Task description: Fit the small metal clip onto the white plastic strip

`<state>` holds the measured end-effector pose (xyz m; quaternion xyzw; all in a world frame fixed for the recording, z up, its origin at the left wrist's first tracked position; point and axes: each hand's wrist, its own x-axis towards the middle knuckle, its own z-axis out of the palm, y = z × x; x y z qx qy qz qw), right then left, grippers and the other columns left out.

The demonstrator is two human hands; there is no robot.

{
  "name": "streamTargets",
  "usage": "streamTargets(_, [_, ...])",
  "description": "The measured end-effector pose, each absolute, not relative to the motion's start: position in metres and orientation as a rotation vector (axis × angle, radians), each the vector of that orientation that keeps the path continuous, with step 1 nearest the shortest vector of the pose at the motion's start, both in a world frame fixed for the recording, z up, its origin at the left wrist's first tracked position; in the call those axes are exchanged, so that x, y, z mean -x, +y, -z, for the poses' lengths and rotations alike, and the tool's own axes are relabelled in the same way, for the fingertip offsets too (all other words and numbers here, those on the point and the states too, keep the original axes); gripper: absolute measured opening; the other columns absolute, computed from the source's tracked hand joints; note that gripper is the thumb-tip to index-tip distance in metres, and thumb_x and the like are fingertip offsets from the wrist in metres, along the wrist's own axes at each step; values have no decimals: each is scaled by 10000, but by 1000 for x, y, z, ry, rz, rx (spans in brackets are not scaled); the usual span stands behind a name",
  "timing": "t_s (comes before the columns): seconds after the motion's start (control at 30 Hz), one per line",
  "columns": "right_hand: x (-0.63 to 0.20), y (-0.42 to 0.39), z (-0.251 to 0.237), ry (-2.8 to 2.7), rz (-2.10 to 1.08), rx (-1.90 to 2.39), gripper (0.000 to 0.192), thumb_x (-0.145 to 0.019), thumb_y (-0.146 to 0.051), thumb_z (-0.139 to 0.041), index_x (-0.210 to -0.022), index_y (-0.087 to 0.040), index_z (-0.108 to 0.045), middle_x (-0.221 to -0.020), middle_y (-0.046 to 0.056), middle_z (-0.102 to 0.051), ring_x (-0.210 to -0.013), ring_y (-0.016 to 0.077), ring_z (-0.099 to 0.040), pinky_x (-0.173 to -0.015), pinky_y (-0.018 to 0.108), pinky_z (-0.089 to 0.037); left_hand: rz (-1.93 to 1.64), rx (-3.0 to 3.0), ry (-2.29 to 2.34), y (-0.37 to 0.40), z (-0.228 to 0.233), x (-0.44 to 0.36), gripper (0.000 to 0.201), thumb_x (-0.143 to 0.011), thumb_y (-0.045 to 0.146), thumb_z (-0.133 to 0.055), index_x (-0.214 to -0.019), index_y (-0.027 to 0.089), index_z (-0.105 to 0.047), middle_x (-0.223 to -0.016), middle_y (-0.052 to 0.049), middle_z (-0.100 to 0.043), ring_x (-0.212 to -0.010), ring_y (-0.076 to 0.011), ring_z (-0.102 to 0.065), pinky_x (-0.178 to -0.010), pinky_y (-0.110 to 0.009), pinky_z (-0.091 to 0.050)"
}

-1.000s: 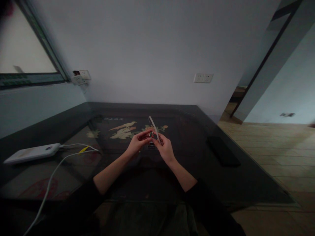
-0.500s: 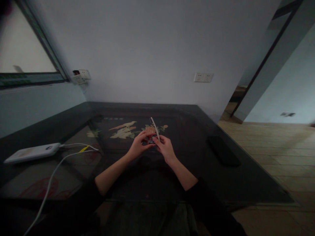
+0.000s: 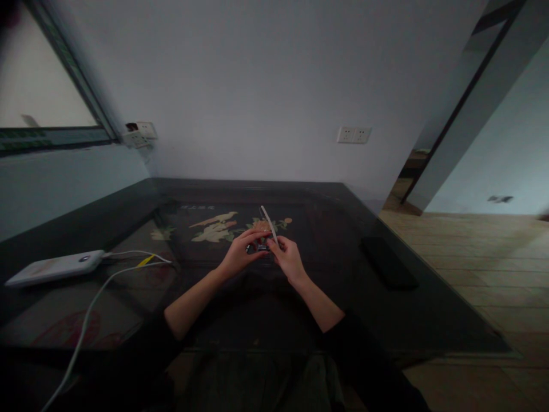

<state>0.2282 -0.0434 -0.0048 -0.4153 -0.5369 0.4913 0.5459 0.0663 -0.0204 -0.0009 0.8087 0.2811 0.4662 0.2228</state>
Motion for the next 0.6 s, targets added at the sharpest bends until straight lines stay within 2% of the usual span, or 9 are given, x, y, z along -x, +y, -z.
streamTargets(0.27, [-231, -40, 10, -1384, -1067, 1018, 398, -753, -541, -629, -791, -146, -596, -520, -59, -426, -415, 56, -335, -385, 194, -230, -1286, -2330, 794, -15, 5, -63, 411, -748, 274, -715, -1145, 202, -633, -1095, -110, -628, -877, -176, -599, -716, -295, -506])
streamTargets(0.6, [-232, -38, 11, -1442, -1031, 1039, 384, -767, -522, -615, -824, -142, -613, -520, -56, -434, -418, 67, -349, -393, 202, -240, -1294, -2442, 786, -17, 5, -63, 417, -777, 243, -681, -1182, 204, -592, -1126, -107, -639, -945, -187, -611, -785, -329, -523])
